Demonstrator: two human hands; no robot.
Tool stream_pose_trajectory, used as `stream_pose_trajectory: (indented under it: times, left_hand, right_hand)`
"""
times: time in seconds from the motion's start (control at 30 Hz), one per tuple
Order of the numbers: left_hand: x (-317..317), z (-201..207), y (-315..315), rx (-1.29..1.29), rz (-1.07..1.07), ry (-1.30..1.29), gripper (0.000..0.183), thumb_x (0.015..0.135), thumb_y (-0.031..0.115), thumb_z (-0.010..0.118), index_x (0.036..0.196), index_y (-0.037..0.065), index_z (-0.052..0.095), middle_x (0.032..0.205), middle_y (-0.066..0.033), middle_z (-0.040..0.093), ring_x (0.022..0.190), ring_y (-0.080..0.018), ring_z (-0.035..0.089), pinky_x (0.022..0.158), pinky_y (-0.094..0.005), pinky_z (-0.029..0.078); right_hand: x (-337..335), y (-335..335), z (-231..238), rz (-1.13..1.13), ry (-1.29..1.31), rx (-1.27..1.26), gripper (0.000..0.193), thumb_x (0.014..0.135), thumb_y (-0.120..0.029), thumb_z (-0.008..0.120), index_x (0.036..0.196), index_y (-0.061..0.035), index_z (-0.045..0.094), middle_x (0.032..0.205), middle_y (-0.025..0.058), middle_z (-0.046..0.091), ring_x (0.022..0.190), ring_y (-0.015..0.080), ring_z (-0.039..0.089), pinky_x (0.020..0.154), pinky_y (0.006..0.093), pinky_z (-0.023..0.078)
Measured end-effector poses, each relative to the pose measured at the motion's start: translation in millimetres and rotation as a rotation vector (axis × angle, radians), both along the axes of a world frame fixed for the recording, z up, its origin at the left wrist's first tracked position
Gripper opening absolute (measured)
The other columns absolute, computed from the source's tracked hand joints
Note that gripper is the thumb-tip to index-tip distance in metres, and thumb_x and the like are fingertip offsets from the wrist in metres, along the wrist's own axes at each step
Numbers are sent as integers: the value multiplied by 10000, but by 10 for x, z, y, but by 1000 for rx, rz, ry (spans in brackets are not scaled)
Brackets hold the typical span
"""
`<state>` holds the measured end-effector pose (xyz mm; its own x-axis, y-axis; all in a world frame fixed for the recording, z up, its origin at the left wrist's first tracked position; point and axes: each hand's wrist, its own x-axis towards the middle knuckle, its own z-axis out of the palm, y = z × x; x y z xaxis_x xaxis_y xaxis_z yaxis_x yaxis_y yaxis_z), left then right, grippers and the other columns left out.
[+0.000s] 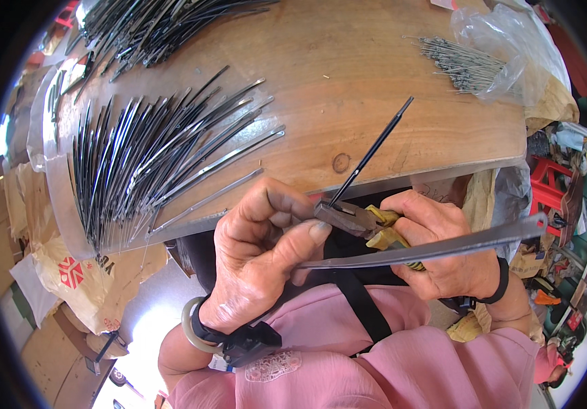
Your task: The person uses pliers to wrap and tighten a thin wire around a bundle of metal rods. They pick up individual rods from a large pile, align them, and secure them together using the wire.
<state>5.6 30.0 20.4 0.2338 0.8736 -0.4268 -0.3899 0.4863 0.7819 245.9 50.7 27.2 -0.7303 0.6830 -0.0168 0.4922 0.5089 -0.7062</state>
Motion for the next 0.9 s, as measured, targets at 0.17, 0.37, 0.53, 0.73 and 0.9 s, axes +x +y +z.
stream_pose_trajectory:
  times: [0.17,0.37,0.53,0.73,0.9]
  left_hand:
    - [42,24,-16,36,87,-17,102,926,-31,610,988,-11,532,727,-53,621,520,-38,479,466,-179,335]
    - [22,1,-40,22,75,-4,89,936,-16,601,990,-13,530,711,-52,616,514,-34,470,463,-181,315]
    - [4,-22,-53,33,74,-10,90,937,-13,602,991,-12,530,699,-49,611,505,-35,469,460,-182,311]
    - [-17,2,-22,19,66,-16,86,936,-14,601,983,-9,529,685,-48,604,493,-38,465,453,-184,305]
    - [-16,13,-1,73,98,29,94,931,-22,606,985,-8,530,691,-46,602,495,-39,464,457,-181,318]
  right_hand:
    - [-37,17,-37,-14,67,21,430,570,-106,780,923,51,588,1052,184,560,895,331,613,728,382,538]
    - [-30,18,2,10,7,-1,420,571,-97,774,918,43,583,1042,176,548,874,322,610,708,380,536]
    - [-42,10,-7,2,11,4,401,564,-101,772,886,34,577,1021,171,547,866,316,611,685,378,536]
    - [-74,30,-3,-4,24,10,427,577,-119,783,923,51,601,1020,176,567,864,318,619,685,374,539]
    - [-109,37,-63,-38,78,53,418,616,-141,794,939,53,613,1042,184,576,894,333,630,721,381,549]
